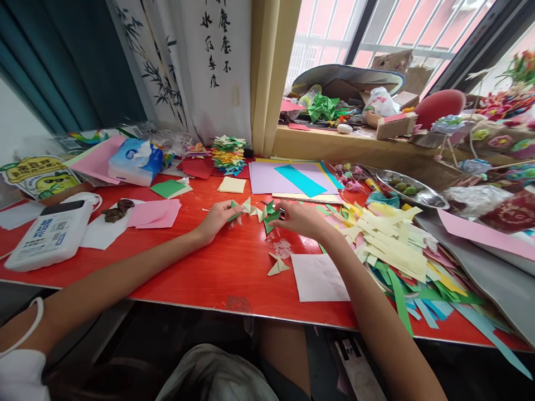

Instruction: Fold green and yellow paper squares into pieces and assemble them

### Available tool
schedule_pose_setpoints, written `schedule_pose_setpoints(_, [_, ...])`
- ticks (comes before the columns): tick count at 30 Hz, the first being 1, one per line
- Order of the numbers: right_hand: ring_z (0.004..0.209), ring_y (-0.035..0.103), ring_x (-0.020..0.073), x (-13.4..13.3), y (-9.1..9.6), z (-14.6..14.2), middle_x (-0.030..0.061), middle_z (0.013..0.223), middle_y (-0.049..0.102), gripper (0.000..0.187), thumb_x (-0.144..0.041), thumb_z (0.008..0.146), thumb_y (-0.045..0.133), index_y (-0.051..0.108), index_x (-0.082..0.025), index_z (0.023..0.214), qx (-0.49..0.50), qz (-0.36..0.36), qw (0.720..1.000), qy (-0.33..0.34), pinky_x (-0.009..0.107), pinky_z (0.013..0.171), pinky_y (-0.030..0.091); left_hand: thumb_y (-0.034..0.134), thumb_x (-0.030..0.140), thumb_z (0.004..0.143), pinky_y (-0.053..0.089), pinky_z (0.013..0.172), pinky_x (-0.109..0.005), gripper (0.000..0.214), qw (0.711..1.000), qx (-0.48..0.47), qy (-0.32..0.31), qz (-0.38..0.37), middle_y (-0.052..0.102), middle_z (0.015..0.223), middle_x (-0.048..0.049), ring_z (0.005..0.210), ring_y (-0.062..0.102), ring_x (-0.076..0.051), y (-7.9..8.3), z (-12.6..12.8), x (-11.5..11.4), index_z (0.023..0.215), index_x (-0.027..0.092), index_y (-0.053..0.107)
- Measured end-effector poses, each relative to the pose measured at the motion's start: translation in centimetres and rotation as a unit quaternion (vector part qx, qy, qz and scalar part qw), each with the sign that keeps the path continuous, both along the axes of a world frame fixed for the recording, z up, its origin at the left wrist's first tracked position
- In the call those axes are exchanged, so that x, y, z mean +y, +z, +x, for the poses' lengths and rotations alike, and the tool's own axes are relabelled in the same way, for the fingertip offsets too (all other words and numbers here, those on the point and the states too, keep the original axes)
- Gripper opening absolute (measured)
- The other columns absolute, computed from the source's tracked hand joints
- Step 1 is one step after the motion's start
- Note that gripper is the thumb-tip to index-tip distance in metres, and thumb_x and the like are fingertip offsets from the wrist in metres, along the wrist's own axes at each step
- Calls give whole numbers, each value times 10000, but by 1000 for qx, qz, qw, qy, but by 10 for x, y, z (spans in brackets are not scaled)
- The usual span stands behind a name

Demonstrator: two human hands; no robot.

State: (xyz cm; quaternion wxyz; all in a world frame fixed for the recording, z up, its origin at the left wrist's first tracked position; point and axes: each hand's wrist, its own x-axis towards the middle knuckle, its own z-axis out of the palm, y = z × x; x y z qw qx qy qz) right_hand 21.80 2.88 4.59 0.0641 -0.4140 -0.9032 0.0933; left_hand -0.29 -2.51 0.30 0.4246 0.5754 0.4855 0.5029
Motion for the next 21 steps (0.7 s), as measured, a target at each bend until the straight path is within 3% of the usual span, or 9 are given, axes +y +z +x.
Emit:
schedule_pose_setpoints(4, [618,507,169,-2,-9,-7,24,759,598,555,-604,666,545,509,-232,1075,-25,-3,1000,14,253,473,247,488,385,779,329,451,-200,259,1000,16,2,7,573,575,-12,453,436,-70,0,1,-1,695,143,525])
schedule_pose_setpoints(8, [616,502,170,-6,-7,-9,23,745,580,539,-584,689,531,459,-222,1083,18,-20,1000,2,267,483,275,483,399,780,330,449,-206,272,1000,25,3,8,577,571,-14,444,434,-72,1,1,-1,693,145,527])
schedule_pose_setpoints(12, [620,489,150,-12,11,2,32,791,559,394,-524,698,560,497,-217,935,82,-142,986,40,277,523,336,484,399,777,331,454,-206,274,1000,26,4,14,578,569,-15,447,436,-72,0,1,-1,674,148,518])
schedule_pose_setpoints(14, [673,512,164,-16,20,9,39,831,562,370,-480,675,603,525,-225,930,50,-234,968,71,277,548,363,486,396,777,332,453,-204,274,1000,26,2,14,575,566,-15,450,437,-71,0,1,-1,667,147,516])
schedule_pose_setpoints(17, [752,531,185,-23,24,13,49,883,572,442,-415,602,686,539,-221,972,-35,-368,920,132,263,564,391,497,389,769,330,436,-197,256,1000,13,4,5,579,591,-14,461,441,-71,0,1,0,696,146,527])
schedule_pose_setpoints(21, [718,512,164,-29,18,8,33,841,553,442,-403,581,703,517,-206,930,-55,-381,909,159,253,567,397,543,347,740,365,451,-189,205,1000,-10,14,-2,613,721,-31,517,478,-72,-1,0,3,770,145,534])
